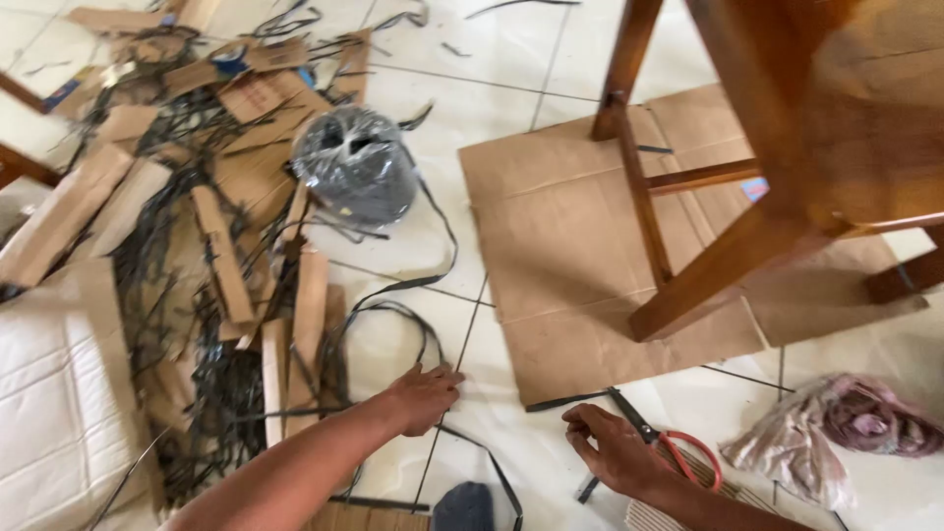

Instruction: Wrapping a wooden table leg with protective paper and securing it with plastic ties

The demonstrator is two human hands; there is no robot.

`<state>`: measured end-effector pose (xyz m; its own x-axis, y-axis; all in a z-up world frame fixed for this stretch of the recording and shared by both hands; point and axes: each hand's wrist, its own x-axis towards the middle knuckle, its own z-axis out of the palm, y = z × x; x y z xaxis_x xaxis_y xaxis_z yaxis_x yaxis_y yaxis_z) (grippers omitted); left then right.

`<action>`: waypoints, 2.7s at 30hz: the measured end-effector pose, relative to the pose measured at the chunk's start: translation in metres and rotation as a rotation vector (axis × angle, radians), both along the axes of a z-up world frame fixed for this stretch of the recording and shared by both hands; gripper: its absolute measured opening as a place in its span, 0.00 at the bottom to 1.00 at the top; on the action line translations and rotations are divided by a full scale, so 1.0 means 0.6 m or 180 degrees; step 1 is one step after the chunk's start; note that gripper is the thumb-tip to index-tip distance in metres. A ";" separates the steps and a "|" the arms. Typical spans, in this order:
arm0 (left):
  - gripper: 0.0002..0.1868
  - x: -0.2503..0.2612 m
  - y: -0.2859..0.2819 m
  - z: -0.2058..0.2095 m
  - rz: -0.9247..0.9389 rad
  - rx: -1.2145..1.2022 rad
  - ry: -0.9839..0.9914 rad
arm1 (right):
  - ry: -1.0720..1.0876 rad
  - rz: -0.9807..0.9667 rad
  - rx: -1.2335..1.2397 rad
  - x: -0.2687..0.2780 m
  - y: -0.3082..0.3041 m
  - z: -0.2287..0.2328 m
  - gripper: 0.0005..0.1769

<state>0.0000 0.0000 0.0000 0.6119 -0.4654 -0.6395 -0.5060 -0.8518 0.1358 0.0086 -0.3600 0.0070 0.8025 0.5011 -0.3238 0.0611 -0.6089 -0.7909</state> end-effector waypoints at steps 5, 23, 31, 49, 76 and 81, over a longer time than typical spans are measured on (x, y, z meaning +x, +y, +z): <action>0.25 -0.048 0.038 0.029 0.0251 0.0215 0.0267 | -0.0023 0.0829 -0.0255 0.008 0.044 -0.001 0.12; 0.17 -0.152 0.068 0.069 0.0646 -0.0213 0.0088 | -0.0742 0.1859 -0.0203 -0.021 0.153 -0.034 0.24; 0.22 -0.062 0.002 0.088 0.1366 -0.0974 -0.0431 | 0.0097 0.0311 -0.0022 0.048 0.135 0.064 0.12; 0.22 -0.053 -0.070 0.082 0.0637 -0.1321 0.0004 | -0.1889 0.3519 0.0985 -0.075 0.064 -0.031 0.17; 0.17 0.193 -0.061 0.170 0.3888 -0.2773 -0.1798 | -0.2126 -0.0645 0.0456 0.161 -0.008 0.099 0.18; 0.17 0.219 -0.056 0.175 0.4009 -0.2501 -0.1976 | -0.1197 -0.0926 0.0283 0.120 -0.066 0.085 0.16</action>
<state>0.1317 -0.0334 0.1049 0.9014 0.4326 -0.0162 0.2875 -0.5702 0.7695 0.0806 -0.3998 0.0583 0.9667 0.2510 0.0496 0.1899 -0.5742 -0.7964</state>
